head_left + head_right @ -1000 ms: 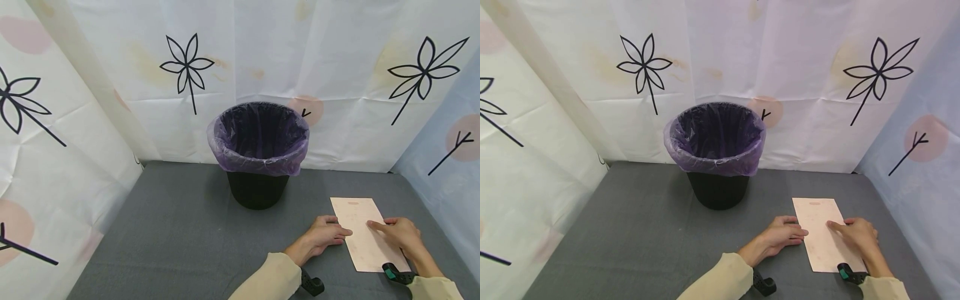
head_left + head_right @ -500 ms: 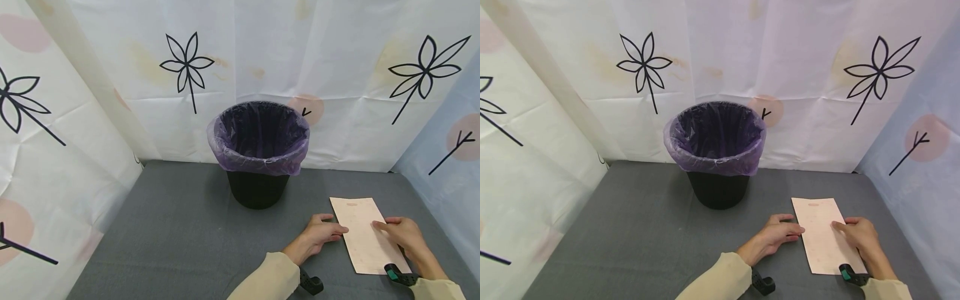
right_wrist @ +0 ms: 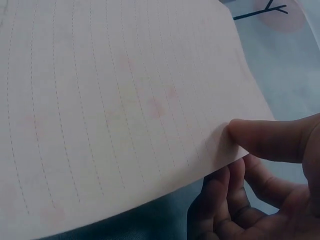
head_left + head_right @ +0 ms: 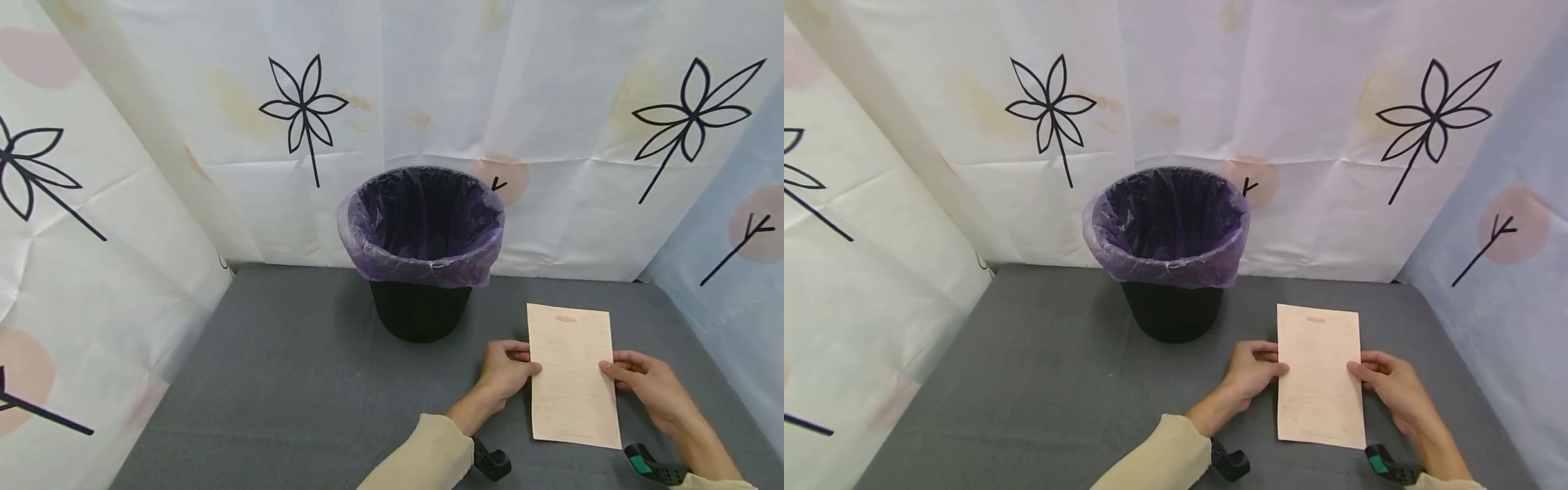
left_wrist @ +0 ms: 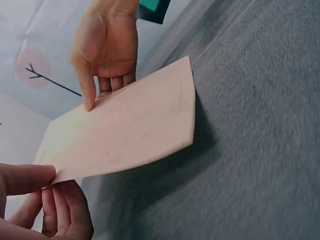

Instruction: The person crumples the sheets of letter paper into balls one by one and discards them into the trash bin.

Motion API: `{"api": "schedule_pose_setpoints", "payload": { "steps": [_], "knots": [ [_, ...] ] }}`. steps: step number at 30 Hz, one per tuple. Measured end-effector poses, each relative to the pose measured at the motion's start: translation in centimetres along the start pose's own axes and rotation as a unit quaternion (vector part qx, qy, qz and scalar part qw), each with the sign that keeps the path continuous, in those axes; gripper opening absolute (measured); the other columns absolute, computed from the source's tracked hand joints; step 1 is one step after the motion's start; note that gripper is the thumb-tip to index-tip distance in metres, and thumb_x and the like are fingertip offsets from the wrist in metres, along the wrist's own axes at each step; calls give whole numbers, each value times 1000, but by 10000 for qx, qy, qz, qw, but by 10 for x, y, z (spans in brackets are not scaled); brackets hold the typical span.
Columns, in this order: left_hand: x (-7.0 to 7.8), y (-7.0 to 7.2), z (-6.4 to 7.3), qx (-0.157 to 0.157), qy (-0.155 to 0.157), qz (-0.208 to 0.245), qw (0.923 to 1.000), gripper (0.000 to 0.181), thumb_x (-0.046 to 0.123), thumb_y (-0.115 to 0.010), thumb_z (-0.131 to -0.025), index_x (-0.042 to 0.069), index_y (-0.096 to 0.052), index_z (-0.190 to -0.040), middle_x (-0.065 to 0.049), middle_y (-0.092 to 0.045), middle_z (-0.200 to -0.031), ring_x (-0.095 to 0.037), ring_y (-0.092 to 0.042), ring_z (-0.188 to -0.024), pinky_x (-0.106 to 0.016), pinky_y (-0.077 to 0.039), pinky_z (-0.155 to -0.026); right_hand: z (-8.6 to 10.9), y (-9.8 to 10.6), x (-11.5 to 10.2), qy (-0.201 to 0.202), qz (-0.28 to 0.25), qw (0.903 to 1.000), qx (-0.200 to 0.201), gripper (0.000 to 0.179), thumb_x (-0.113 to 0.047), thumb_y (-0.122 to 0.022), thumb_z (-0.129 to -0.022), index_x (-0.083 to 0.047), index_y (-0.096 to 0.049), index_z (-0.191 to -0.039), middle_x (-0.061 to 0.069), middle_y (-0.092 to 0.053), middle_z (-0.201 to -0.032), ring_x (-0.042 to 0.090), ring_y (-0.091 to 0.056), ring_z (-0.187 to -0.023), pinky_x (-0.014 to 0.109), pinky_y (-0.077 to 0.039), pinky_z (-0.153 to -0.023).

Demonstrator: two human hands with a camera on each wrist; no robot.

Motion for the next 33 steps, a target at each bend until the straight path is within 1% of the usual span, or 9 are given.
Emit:
{"api": "schedule_pose_setpoints", "payload": {
  "steps": [4, 7, 9, 12, 17, 20, 26, 28, 33],
  "knots": [
    [12, 15, 3, -276, -509, -313, 9978, 21, -13, -76, -79, 1, -76, -94, 5, -60, -75, -6, -59, -65, -20, -52, -60, 9, -7, -12, 374, -195, 9990, -127, 52, -31, -61, -104, 15, -49, -127, 0, -60, -99, 9, -55, -84, 25, -51, -73],
    [22, 26, 5, -551, -1003, -524, 9920, 18, -11, -75, -82, -1, -77, -97, 4, -64, -77, -3, -62, -66, -18, -53, -60, 17, -12, -22, 720, -328, 9968, -87, 43, -27, -63, -103, 12, -55, -121, -2, -60, -97, 10, -56, -84, 26, -51, -73],
    [28, 34, 7, -687, -1341, -725, 9859, 17, -10, -75, -83, -1, -77, -97, 3, -67, -79, -1, -63, -67, -18, -53, -61, 22, -16, -29, 973, -443, 9942, -93, 37, -23, -64, -103, 11, -57, -117, -2, -61, -97, 11, -57, -85, 27, -51, -73],
    [39, 46, 10, -791, -1831, -1069, 9741, 15, -6, -76, -84, 1, -78, -98, 1, -72, -84, 1, -63, -72, -17, -53, -67, 28, -21, -42, 1277, -601, 9899, -136, 30, -18, -63, -103, 9, -58, -113, -2, -61, -97, 11, -58, -86, 27, -51, -73],
    [57, 67, 17, -887, -2424, -1288, 9575, 12, -3, -74, -88, 1, -78, -99, -1, -74, -88, -2, -66, -79, -21, -55, -76, 36, -27, -66, 1805, -810, 9800, -217, 20, -11, -60, -104, 8, -58, -110, -1, -63, -96, 12, -61, -85, 26, -51, -73],
    [66, 79, 23, -902, -2553, -1214, 9550, 12, -4, -72, -89, 1, -78, -99, -4, -75, -90, -8, -68, -81, -24, -56, -76, 43, -30, -82, 2183, -981, 9707, -215, 15, -6, -60, -103, 8, -58, -109, 0, -64, -97, 13, -62, -85, 24, -50, -72],
    [79, 105, 36, -965, -2424, -787, 9621, 12, -2, -71, -92, -1, -77, -102, -12, -73, -97, -22, -70, -88, -22, -56, -72, 56, -42, -117, 2819, -1627, 9446, -417, 9, 3, -62, -99, 8, -60, -107, 3, -65, -96, 14, -63, -85, 23, -52, -74],
    [82, 114, 39, -976, -2420, -695, 9628, 12, -1, -70, -92, -2, -76, -102, -13, -73, -98, -22, -70, -90, -23, -57, -73, 59, -47, -128, 2937, -1839, 9366, -520, 9, 4, -62, -99, 8, -60, -107, 4, -65, -96, 14, -63, -85, 23, -53, -75],
    [90, 136, 46, -882, -2494, -658, 9621, 13, -2, -70, -92, -3, -75, -103, -14, -72, -97, -20, -68, -88, -26, -58, -74, 65, -59, -150, 3146, -2086, 9238, -640, 10, 7, -61, -98, 9, -60, -108, 4, -66, -99, 14, -64, -87, 24, -54, -76]
  ]
}}
Point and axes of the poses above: each hand's wrist, its own z-axis away from the middle knuckle, its own y-axis out of the back of the hand, x = y × z, the point moved 7 cm from there along -z, towards the middle knuckle
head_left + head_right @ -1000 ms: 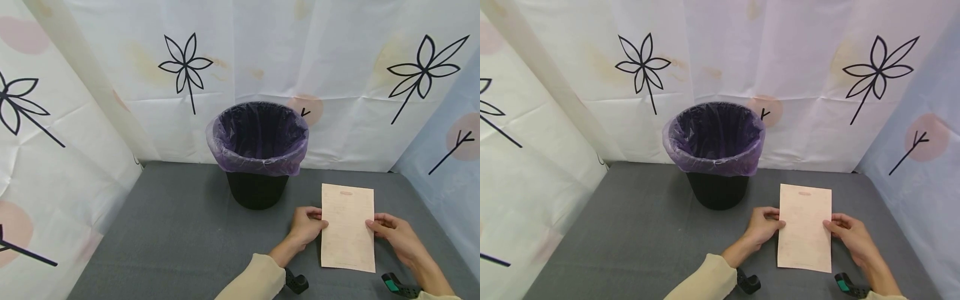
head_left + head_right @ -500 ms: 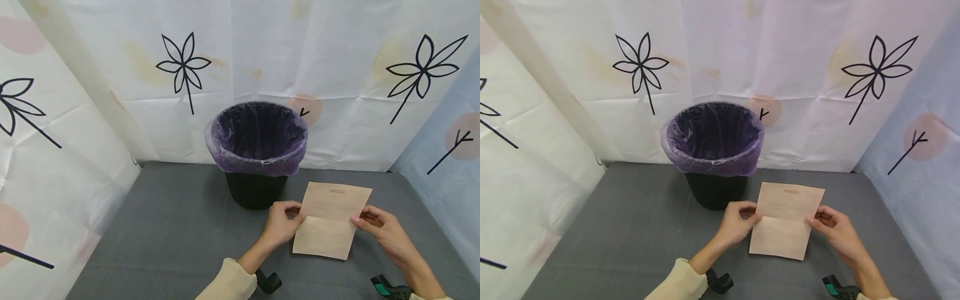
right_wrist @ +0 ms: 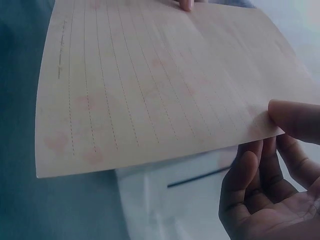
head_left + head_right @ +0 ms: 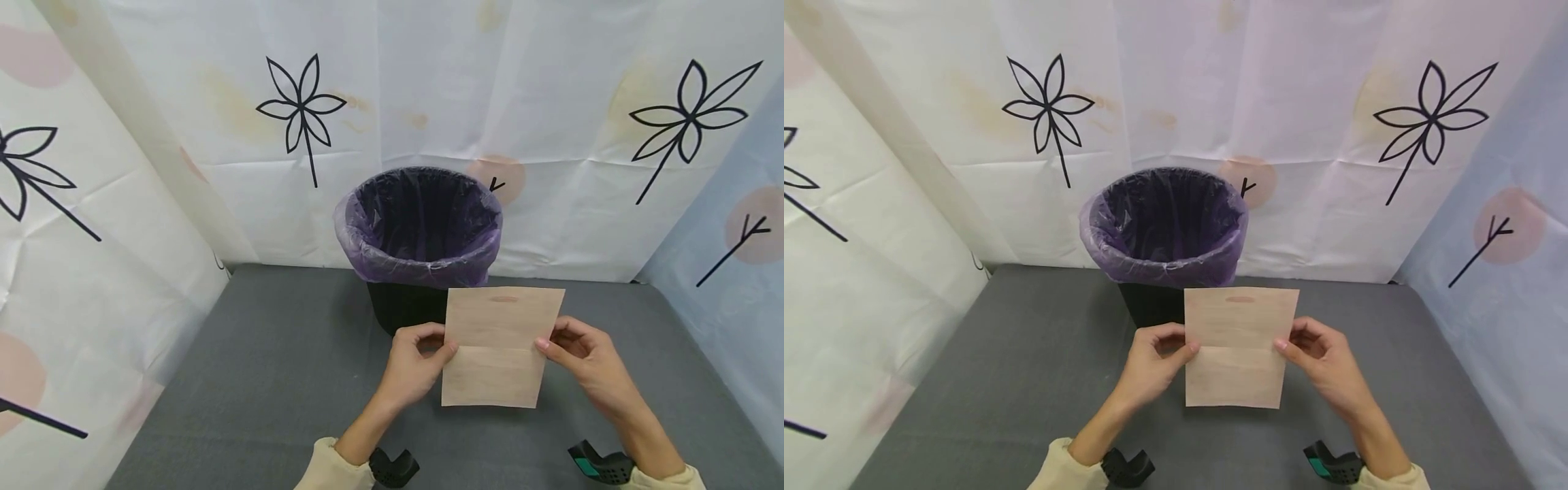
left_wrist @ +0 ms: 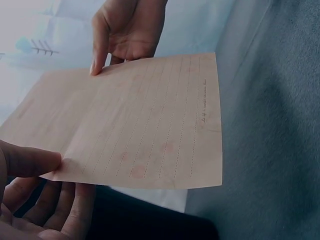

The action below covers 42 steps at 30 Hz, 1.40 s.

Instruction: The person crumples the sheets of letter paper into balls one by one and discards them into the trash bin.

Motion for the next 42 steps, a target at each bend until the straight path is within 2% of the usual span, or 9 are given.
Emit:
{"api": "schedule_pose_setpoints", "payload": {
  "steps": [8, 15, 21, 33, 38, 42],
  "knots": [
    [12, 33, 12, 220, -106, -5, 9997, 14, 0, -73, -92, -3, -75, -105, -14, -72, -99, -23, -70, -88, -28, -59, -74, -11, -31, -18, 601, -481, 9965, -329, 8, 13, -59, -96, 8, -60, -102, 4, -65, -95, 14, -62, -84, 25, -53, -74],
    [22, 62, 18, 471, -339, 25, 9983, 16, -2, -73, -91, -5, -74, -106, -16, -72, -99, -25, -69, -86, -29, -59, -72, -19, -56, -26, 650, -529, 9954, -465, 6, 11, -61, -96, 8, -59, -101, 5, -65, -96, 14, -63, -85, 27, -54, -75],
    [26, 79, 21, 619, -407, 103, 9972, 17, -3, -73, -90, -7, -73, -107, -18, -71, -100, -23, -68, -89, -30, -59, -72, -25, -71, -33, 811, -506, 9944, -440, 6, 9, -62, -96, 8, -60, -102, 7, -65, -95, 15, -62, -83, 26, -54, -73],
    [30, 94, 24, 748, -506, 407, 9951, 19, -10, -72, -88, -13, -71, -106, -22, -71, -104, -22, -65, -92, -26, -56, -74, -26, -84, -37, 1053, -353, 9929, -416, 18, 13, -66, -91, 9, -65, -108, 8, -69, -97, 16, -67, -83, 26, -57, -72],
    [32, 96, 24, 568, -542, 509, 9956, 19, -8, -71, -90, -13, -70, -108, -16, -71, -104, -21, -66, -92, -27, -56, -77, -26, -85, -41, 1365, -621, 9878, -422, 18, 17, -65, -89, 9, -67, -106, 7, -70, -97, 16, -68, -85, 26, -56, -72],
    [31, 96, 24, 233, -478, 810, 9953, 18, -6, -68, -93, -14, -69, -109, -16, -72, -107, -21, -68, -93, -30, -57, -80, -25, -85, -44, 1586, -900, 9820, -492, 18, 18, -63, -90, 10, -69, -106, 7, -72, -101, 16, -69, -89, 27, -57, -75]
  ]
}}
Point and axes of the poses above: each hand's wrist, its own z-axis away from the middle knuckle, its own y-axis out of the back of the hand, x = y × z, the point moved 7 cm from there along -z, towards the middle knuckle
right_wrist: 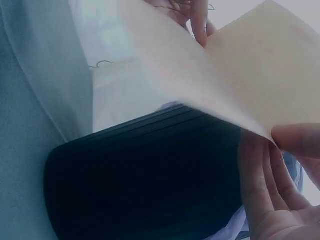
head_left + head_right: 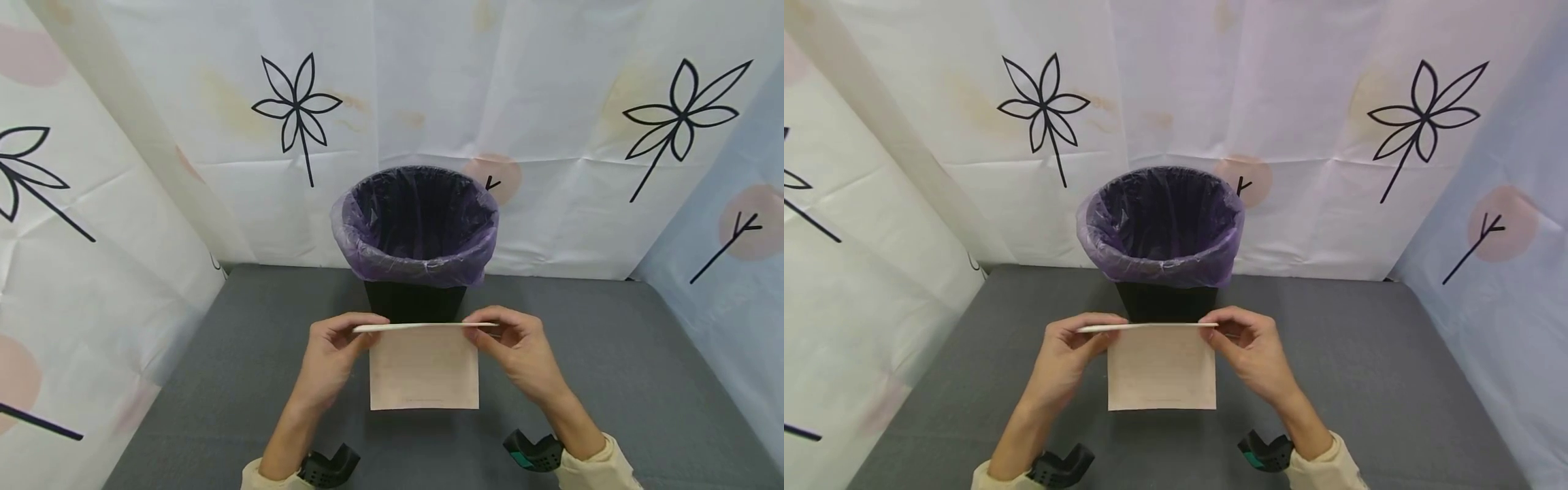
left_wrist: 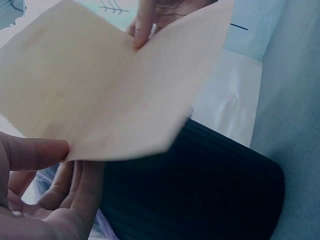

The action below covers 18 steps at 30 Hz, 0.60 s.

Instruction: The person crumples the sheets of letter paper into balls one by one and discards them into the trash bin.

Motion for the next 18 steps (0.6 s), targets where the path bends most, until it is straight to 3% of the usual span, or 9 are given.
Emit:
{"api": "schedule_pose_setpoints", "payload": {
  "steps": [7, 11, 14, 18],
  "knots": [
    [-5, -4, -1, -569, 575, 458, 9957, 23, 1, -58, -102, -16, -66, -114, -11, -71, -109, -23, -70, -93, -35, -59, -78, 0, 3, -2, 99, -182, 9996, 205, 23, 20, -59, -92, 9, -74, -104, 11, -70, -106, 19, -69, -100, 28, -57, -80],
    [-6, -4, -2, -646, 786, 630, 9928, 25, 2, -52, -105, -15, -66, -116, -11, -70, -110, -24, -70, -93, -34, -58, -76, -1, 5, -3, 133, -66, 9995, 291, 22, 21, -58, -92, 10, -73, -104, 10, -70, -107, 20, -68, -102, 28, -56, -82],
    [-6, -4, -3, -667, 870, 771, 9910, 27, 2, -47, -106, -6, -72, -113, -12, -71, -112, -24, -71, -96, -35, -59, -79, -1, 5, -3, 105, 17, 9993, 358, 21, 19, -58, -93, 10, -73, -104, 9, -70, -107, 20, -68, -102, 28, -56, -84],
    [-4, -4, -4, -643, 968, 727, 9906, 29, 4, -47, -105, -9, -72, -112, -13, -71, -111, -23, -71, -94, -35, -59, -80, -2, 5, -4, 46, 89, 9990, 428, 23, 18, -57, -94, 8, -75, -104, 10, -71, -106, 20, -67, -102, 27, -55, -85]
  ]
}}
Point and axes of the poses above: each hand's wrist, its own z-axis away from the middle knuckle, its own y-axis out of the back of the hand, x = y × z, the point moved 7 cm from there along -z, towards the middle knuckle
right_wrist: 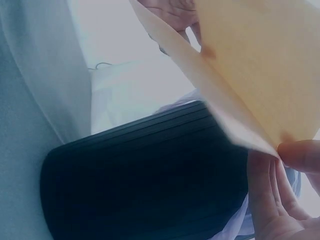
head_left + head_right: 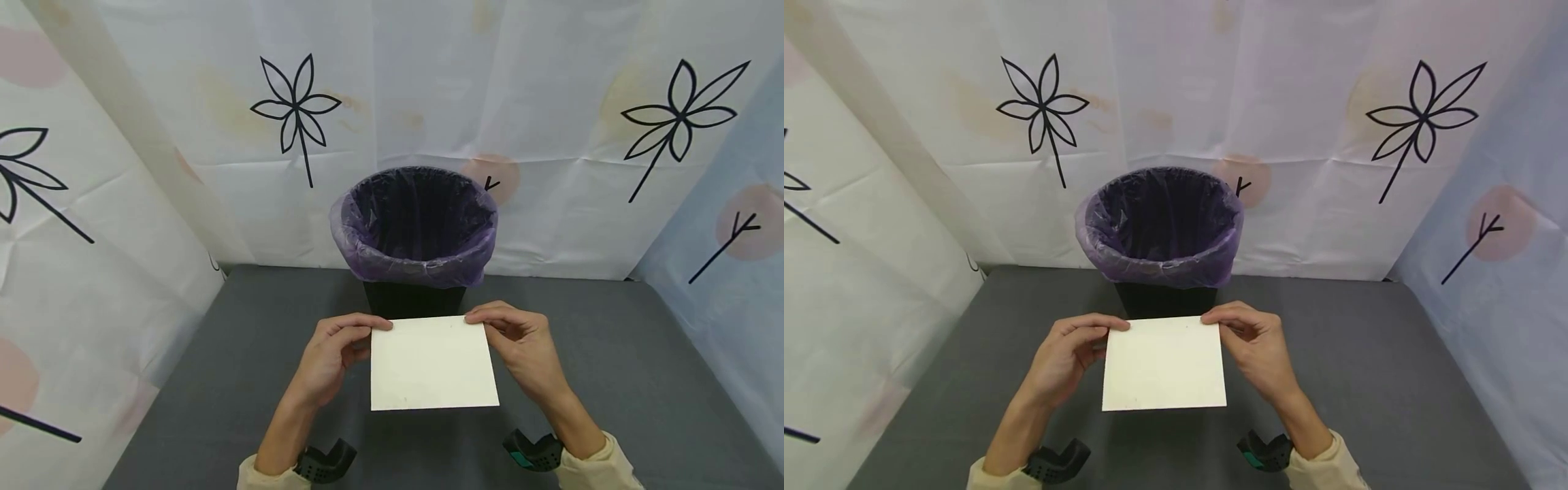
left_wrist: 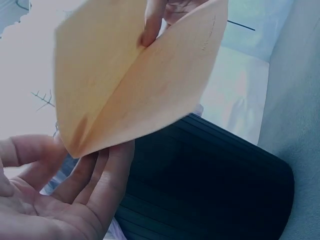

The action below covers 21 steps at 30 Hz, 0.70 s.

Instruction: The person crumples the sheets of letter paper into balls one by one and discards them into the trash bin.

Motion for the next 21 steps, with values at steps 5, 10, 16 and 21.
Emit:
{"api": "schedule_pose_setpoints", "payload": {
  "steps": [5, 10, 16, 21],
  "knots": [
    [2, -3, -1, 166, -55, -888, 9959, 21, 2, -67, -96, -12, -70, -111, -18, -69, -107, -23, -68, -86, -31, -57, -73, 0, -1, 0, -108, 77, 9999, -59, 25, 18, -55, -95, 7, -75, -106, 11, -71, -107, 20, -65, -104, 27, -55, -85],
    [1, -6, -3, 227, -139, -1420, 9895, 20, -2, -77, -88, -4, -74, -108, -20, -69, -105, -25, -70, -83, -30, -57, -71, 0, -2, 3, -266, 160, 9993, -227, 26, 15, -53, -98, 6, -74, -110, 12, -71, -111, 19, -65, -108, 26, -53, -91],
    [0, -6, -4, 313, -145, -1538, 9875, 20, -4, -76, -88, -3, -74, -108, -19, -69, -107, -26, -71, -84, -31, -58, -71, 0, -2, 3, -297, 88, 9989, -339, 24, 11, -50, -101, 12, -68, -118, 7, -72, -116, 16, -67, -105, 26, -54, -90],
    [1, -6, -5, 345, -196, -1565, 9869, 25, -6, -75, -88, -3, -73, -112, -19, -70, -109, -26, -72, -84, -32, -58, -70, -1, 0, 2, -412, -127, 9985, -343, 26, 8, -48, -103, 17, -60, -125, 7, -72, -113, 17, -70, -96, 28, -56, -86]
  ]
}}
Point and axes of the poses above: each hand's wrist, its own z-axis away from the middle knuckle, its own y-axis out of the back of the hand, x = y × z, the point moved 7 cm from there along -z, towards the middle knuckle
